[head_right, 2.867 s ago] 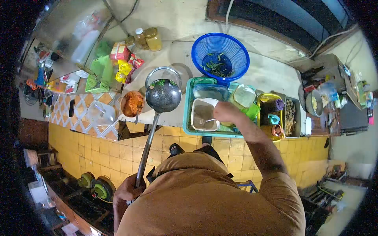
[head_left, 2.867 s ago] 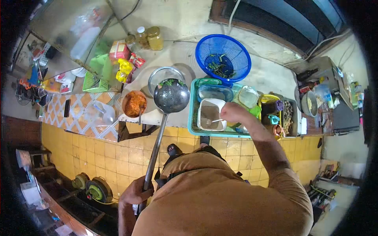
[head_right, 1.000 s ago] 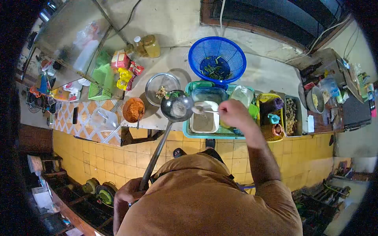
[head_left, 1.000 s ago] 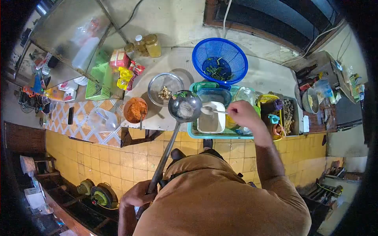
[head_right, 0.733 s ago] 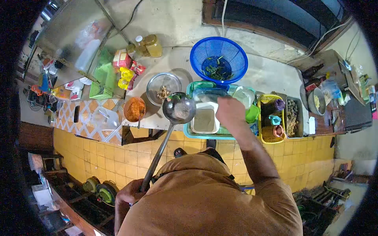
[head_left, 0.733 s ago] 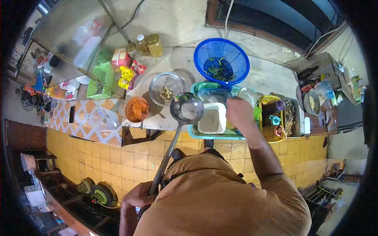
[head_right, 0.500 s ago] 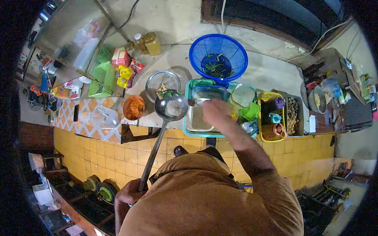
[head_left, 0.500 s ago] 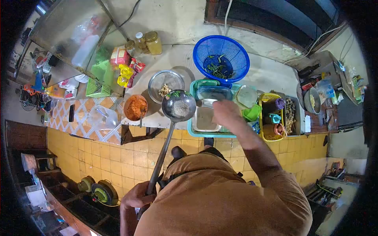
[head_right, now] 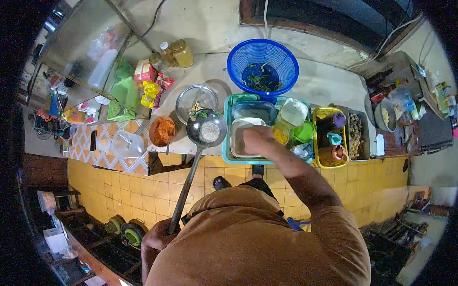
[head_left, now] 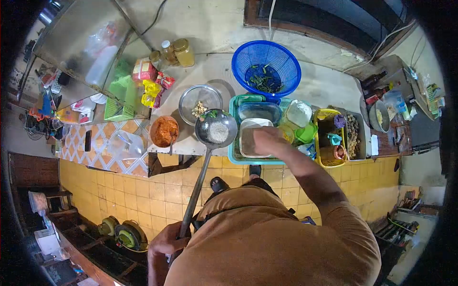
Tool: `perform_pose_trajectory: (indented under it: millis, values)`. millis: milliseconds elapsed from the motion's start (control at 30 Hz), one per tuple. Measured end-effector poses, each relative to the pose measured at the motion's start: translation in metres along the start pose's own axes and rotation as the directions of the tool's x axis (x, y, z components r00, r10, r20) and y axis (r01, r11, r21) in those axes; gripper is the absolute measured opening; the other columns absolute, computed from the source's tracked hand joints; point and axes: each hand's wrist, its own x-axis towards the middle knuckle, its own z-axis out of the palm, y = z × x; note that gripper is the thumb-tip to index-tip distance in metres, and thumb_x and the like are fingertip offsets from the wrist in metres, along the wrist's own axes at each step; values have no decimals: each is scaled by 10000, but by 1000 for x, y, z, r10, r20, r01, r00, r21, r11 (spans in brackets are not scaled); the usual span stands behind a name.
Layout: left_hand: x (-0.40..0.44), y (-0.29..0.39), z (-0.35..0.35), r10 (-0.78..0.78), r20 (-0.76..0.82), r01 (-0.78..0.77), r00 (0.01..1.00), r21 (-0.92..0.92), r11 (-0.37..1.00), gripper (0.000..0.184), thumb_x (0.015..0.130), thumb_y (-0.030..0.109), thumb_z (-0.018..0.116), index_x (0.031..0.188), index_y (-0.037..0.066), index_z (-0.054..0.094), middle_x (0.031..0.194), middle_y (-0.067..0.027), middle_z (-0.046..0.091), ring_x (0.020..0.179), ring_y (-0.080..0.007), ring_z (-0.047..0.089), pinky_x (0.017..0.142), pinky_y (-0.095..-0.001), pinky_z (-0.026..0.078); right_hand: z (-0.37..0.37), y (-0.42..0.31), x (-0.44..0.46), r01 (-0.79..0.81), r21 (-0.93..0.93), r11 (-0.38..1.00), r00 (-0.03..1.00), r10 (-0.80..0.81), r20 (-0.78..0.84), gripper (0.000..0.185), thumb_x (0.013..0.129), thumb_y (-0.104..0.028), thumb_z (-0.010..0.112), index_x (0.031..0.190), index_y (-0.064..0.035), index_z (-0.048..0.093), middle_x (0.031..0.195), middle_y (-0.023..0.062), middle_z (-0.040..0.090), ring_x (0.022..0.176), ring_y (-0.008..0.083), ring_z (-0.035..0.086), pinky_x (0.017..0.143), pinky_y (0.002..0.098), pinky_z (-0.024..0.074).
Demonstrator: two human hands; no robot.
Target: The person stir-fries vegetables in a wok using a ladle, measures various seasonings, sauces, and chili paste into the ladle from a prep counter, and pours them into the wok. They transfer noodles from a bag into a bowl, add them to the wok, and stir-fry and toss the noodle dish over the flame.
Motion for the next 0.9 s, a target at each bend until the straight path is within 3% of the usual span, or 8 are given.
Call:
perform_pose_trajectory:
  millis: [133, 233, 333, 433, 533, 667, 733, 900]
  values:
    - [-1, 6, 4, -90, -51, 89, 995, -20, 996, 209, 727, 133, 605, 877, 3, 540, 724, 4, 522, 669, -88, 468, 574, -253, 388, -31, 21, -25, -81, 56, 995, 985, 72, 159, 166, 678, -120, 587, 771, -21, 681, 797, 182, 666, 785, 338, 658, 680, 430, 516]
    - [2, -5, 3, -44, -59, 43, 997, -22, 999, 199, 729, 133, 607, 867, 5, 540, 707, 4, 520, 657, -88, 470, 573, -258, 393, -23, 36, -29, -37, 191, 981, 997, 25, 67, 191, 686, -146, 608, 764, 15, 674, 772, 223, 656, 743, 342, 664, 658, 443, 527]
    - [7, -10, -3, 30, -34, -31, 999, -19, 999, 194, 726, 130, 610, 859, 8, 538, 694, -1, 520, 644, -95, 474, 568, -264, 396, -14, 9, -17, -105, 7, 994, 993, 105, -44, 154, 694, -146, 610, 725, -13, 681, 767, 202, 662, 724, 334, 664, 631, 435, 526]
    - [7, 0, -4, 36, -3, -36, 999, -20, 999, 206, 718, 134, 620, 857, 10, 533, 696, -7, 523, 641, -107, 481, 565, -271, 398, 22, 2, 6, 57, -40, 998, 986, -62, -154, 159, 700, -142, 593, 697, -3, 671, 765, 209, 656, 746, 353, 657, 642, 431, 529]
    - [1, 14, -2, -20, 6, 20, 1000, -27, 999, 224, 713, 138, 632, 866, 9, 531, 709, -10, 528, 651, -111, 485, 571, -272, 400, 27, 1, 13, 120, -52, 991, 992, -121, -30, 170, 688, -142, 597, 732, 3, 674, 790, 221, 653, 745, 368, 654, 621, 440, 528]
    - [2, 1, 3, -42, -32, 43, 999, 33, 999, 230, 720, 138, 638, 881, 10, 536, 722, -11, 535, 669, -103, 479, 586, -266, 398, -4, 9, -13, 26, 50, 998, 1000, -26, -1, 192, 665, -156, 614, 788, -32, 695, 806, 186, 663, 743, 357, 652, 674, 436, 520]
    - [2, -5, 8, -28, -48, 27, 998, -26, 999, 215, 747, 149, 656, 878, 23, 541, 725, -1, 531, 662, -96, 476, 576, -261, 388, -15, 19, -19, -85, 74, 994, 988, 75, 132, 181, 671, -159, 610, 803, -75, 702, 800, 160, 664, 743, 345, 650, 688, 434, 510]
    - [3, 1, 7, -72, -45, 72, 996, -11, 997, 202, 775, 149, 667, 886, 35, 543, 740, 4, 531, 662, -88, 477, 572, -259, 381, -10, 51, -36, -79, 236, 969, 994, 60, 87, 178, 660, -154, 609, 784, -69, 704, 801, 167, 666, 756, 323, 655, 717, 421, 519]
